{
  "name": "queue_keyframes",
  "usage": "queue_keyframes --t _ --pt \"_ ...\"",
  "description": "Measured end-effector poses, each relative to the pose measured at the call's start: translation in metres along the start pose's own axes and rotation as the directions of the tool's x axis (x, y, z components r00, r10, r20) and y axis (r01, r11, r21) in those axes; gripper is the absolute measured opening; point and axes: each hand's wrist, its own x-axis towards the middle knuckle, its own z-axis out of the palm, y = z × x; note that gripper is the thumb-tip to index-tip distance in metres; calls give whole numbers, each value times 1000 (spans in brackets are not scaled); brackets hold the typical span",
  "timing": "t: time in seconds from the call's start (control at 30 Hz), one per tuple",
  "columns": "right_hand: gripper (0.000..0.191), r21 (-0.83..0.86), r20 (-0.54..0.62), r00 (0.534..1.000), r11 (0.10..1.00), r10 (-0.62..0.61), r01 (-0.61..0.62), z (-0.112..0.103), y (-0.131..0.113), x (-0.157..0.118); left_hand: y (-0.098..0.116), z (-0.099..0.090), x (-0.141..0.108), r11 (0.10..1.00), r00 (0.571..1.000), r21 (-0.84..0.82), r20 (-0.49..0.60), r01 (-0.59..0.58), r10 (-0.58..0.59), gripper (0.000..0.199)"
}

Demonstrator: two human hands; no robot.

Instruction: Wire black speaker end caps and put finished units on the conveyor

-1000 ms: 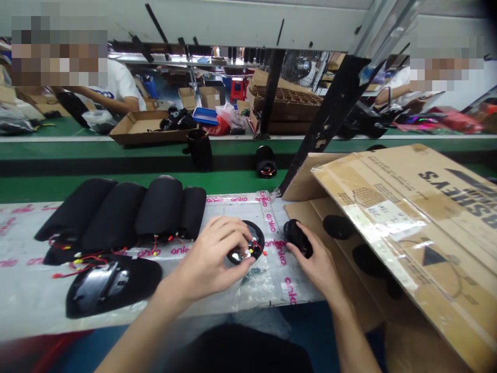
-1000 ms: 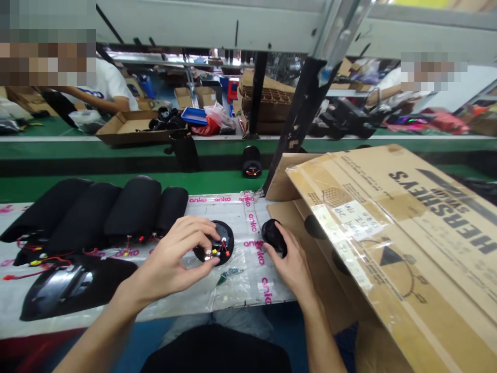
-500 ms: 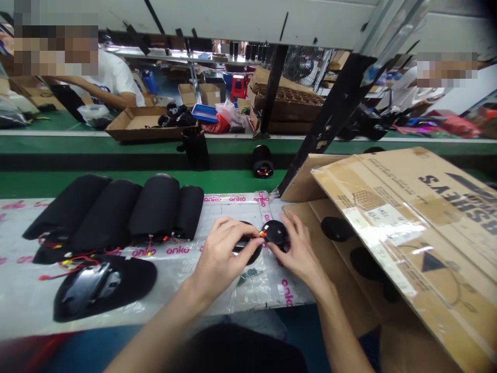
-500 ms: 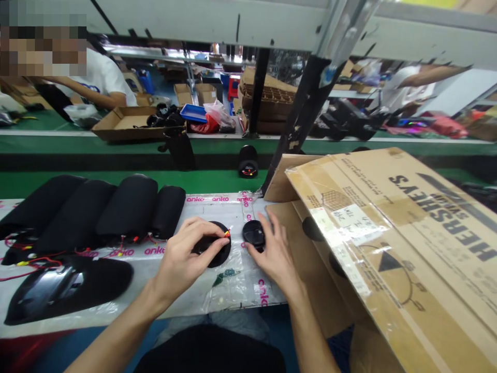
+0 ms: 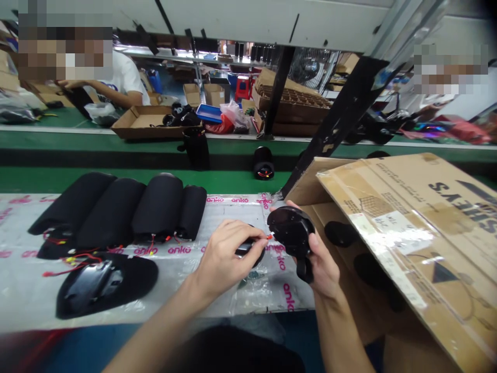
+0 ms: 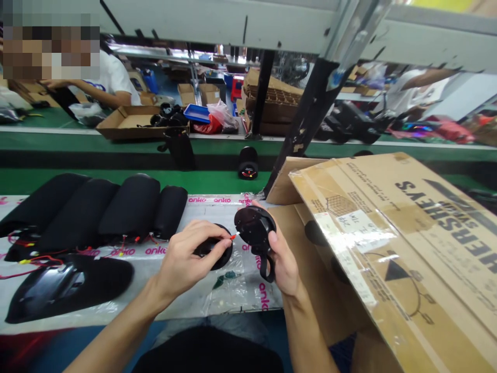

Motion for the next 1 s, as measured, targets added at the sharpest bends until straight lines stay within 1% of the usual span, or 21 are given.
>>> queue_keyframes --t 0.13,0.2,0.3,0.4,0.53,0.63,0.77,0.87,0.93,1.0 --pt "57 -6 101 994 999 -50 51 1 -3 -2 0 1 1 1000 1000 -13 16 8 -8 5" --pt "56 -13 133 989 998 -61 63 1 -4 -3 0 2 1 1000 1000 -9 7 26 -26 6" --pt "56 -12 120 989 996 -84 86 5 -6 -7 1 4 1 999 999 12 -15 35 -35 9" --pt "57 -63 106 983 986 -149 157 9 -9 -12 2 4 2 999 1000 35 -8 13 -13 11" --pt "58 -177 183 960 953 -213 246 8 -13 -16 5 3 6 997 999 78 37 29 -32 10" --pt "57 -237 214 955 938 -204 254 4 -14 -15 6 2 9 995 997 91 67 28 -34 10" --pt "56 -272 176 968 937 -177 221 2 -15 -14 6 2 10 996 998 81 61 30 -35 12" --pt "56 -290 177 965 926 -195 241 2 -19 -17 7 3 9 996 998 82 61 25 -30 12" --pt "56 -331 210 956 905 -205 267 3 -22 -19 7 4 7 994 998 113 67 11 -19 10" --pt "57 -408 232 951 867 -206 287 4 -23 -22 8 5 6 988 997 154 74 -19 7 9"
